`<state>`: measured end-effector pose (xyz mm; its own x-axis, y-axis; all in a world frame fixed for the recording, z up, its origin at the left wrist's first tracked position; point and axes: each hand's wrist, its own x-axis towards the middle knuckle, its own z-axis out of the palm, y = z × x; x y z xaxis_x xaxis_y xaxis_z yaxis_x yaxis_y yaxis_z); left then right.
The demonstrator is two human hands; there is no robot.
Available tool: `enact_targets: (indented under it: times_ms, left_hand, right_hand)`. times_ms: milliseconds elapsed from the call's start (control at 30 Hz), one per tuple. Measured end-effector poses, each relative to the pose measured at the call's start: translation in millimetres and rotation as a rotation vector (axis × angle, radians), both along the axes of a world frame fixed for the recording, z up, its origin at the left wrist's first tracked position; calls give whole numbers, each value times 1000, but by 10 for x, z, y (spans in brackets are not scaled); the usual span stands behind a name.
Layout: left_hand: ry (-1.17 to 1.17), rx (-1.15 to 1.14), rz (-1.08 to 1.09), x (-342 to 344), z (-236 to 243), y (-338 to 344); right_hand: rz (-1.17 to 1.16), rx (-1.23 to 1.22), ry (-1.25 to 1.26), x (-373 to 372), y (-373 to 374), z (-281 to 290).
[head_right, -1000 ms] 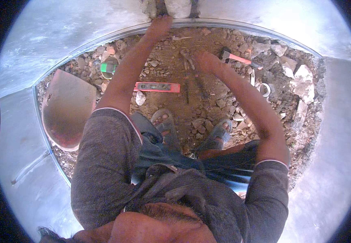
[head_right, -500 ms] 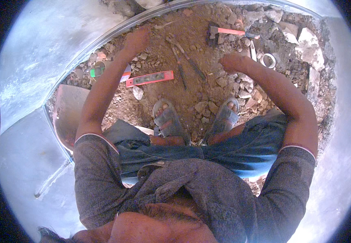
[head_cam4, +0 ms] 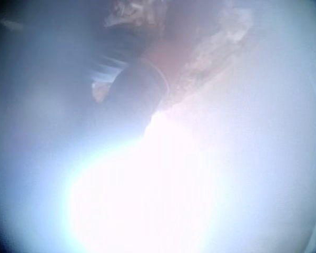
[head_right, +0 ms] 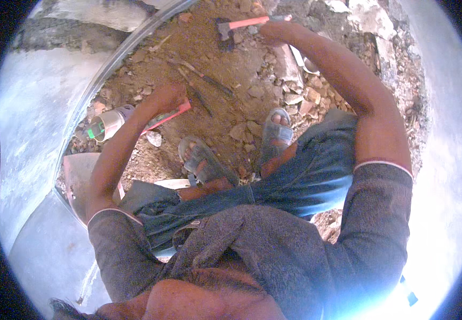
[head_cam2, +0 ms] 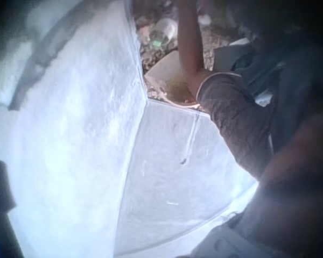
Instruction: The person positions a wire into a groove in a concrete wall by hand, uses pliers to pull and position the wire, and secures the installation into the groove.
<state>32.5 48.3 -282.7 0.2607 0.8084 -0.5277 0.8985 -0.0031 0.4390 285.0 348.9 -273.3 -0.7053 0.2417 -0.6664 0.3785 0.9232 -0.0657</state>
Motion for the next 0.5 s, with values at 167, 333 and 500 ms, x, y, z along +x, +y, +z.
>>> enact_targets:
  times_ms: [167,333,500]
  left_hand:
    - [-155,-181,-9,278,294,-895]
    - [-320,-268,415,508,324,-1708]
    - [-725,-154,1103,1028,72,-2387]
  right_hand:
    - [133,-43,-140,-173,-185,44]
    - [35,-148,-328,248,-126,-299]
    - [251,-248,-609,798,-280,-769]
